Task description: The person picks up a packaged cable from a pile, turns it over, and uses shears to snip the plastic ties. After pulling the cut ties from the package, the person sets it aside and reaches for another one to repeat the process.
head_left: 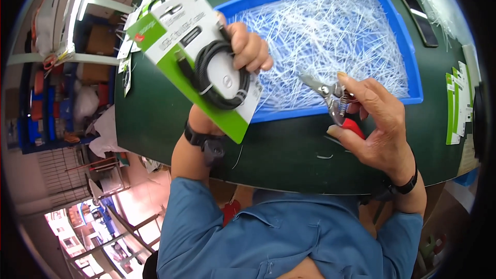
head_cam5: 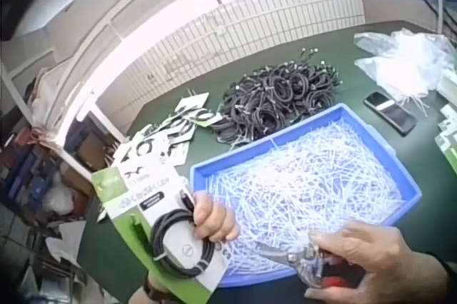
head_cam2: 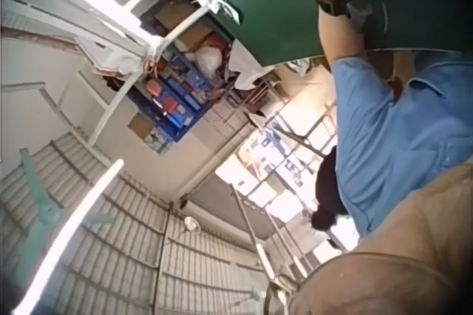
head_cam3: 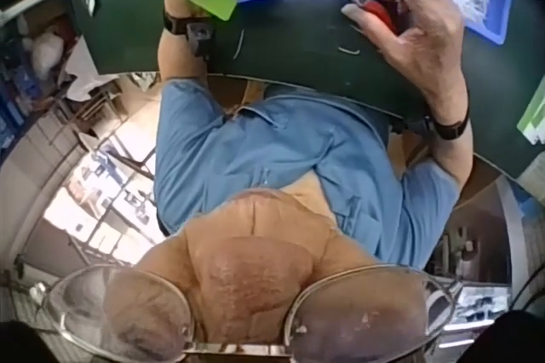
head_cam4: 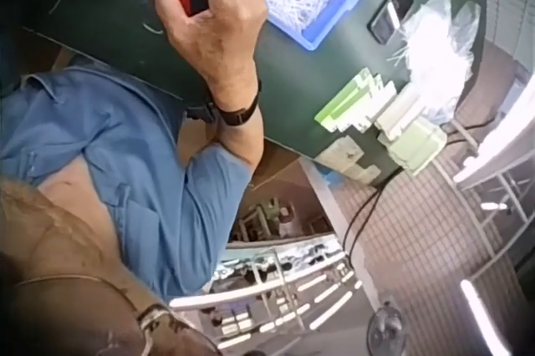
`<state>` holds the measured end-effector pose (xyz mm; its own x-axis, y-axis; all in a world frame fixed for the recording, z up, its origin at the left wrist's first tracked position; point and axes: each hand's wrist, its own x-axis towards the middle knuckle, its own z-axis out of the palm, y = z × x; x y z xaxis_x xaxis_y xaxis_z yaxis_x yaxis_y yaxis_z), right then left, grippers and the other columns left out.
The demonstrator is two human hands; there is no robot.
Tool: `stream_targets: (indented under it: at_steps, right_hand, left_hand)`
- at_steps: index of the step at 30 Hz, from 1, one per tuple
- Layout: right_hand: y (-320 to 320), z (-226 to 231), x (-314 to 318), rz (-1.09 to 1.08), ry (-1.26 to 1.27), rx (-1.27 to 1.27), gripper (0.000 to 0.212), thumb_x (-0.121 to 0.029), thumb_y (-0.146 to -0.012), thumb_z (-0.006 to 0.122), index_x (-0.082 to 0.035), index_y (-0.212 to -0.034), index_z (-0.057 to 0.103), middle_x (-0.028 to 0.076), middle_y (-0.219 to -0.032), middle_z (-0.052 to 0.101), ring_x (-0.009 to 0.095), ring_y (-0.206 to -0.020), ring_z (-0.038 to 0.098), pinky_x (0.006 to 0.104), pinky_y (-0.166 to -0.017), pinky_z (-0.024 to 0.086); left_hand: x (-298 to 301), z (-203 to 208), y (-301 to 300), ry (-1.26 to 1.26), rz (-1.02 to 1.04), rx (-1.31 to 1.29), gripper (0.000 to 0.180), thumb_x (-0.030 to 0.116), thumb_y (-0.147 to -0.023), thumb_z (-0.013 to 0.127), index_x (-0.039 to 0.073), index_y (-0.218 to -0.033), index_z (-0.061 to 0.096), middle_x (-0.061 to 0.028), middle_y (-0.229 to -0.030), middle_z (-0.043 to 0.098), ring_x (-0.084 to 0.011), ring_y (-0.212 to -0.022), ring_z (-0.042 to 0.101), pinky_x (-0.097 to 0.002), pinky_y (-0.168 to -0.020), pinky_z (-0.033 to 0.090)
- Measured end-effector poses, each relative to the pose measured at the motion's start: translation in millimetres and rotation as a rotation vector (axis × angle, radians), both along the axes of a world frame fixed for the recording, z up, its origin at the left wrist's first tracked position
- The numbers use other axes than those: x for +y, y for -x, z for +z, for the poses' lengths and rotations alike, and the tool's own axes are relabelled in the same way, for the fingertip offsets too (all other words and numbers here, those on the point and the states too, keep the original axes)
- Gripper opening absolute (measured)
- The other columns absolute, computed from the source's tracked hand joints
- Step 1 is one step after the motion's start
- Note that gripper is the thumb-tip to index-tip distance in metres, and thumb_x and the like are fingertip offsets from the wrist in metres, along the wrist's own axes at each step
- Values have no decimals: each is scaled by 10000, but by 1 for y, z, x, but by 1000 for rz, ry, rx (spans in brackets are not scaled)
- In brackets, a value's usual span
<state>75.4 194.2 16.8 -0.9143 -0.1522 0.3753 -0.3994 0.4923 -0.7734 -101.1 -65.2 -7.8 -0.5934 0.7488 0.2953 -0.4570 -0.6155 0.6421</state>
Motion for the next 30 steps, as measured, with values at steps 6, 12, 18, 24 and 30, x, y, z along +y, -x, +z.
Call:
stream_targets:
  at_steps: [6, 12, 18, 24, 30]
  right_hand:
    - [-8, -4, -23, 63, -63, -8, 817, -24, -646, 884, -68, -1418, 622, 106, -949, 628, 224, -761, 601, 337, -677, 519]
    - [-12, -4, -29, 89, -99, -18, 816, -27, -633, 902, -69, -1401, 627, 127, -952, 620, 271, -784, 628, 364, -693, 526]
    - [-14, -7, -30, 87, -103, -30, 826, -28, -626, 904, -75, -1402, 624, 131, -957, 617, 283, -797, 633, 370, -700, 527]
    - [-16, 0, -29, 138, -70, -69, 854, -30, -615, 909, -74, -1415, 614, 133, -947, 616, 283, -794, 632, 377, -696, 524]
    - [-16, -2, -31, 142, -82, -73, 816, -43, -637, 901, -59, -1401, 612, 128, -937, 610, 279, -797, 628, 380, -687, 529]
  left_hand:
    - [25, -1, -6, 41, -185, 31, 601, 501, -1139, 193, 147, -809, 550, 10, -667, 481, -181, -665, 435, -382, -767, 462]
    - [23, -3, -5, 39, -225, 62, 652, 519, -1139, 146, 144, -792, 551, 2, -666, 494, -194, -677, 456, -385, -769, 463]
    - [22, -3, 1, 35, -267, 174, 690, 531, -1138, 122, 132, -803, 574, -12, -680, 534, -199, -694, 482, -391, -784, 467]
    - [17, 8, 7, 90, -221, 378, 656, 485, -1146, 97, 169, -784, 544, 33, -674, 521, -149, -716, 440, -348, -785, 447]
    - [17, 7, 9, 47, -242, 409, 683, 502, -1137, 68, 164, -787, 548, 27, -683, 530, -152, -729, 447, -348, -772, 439]
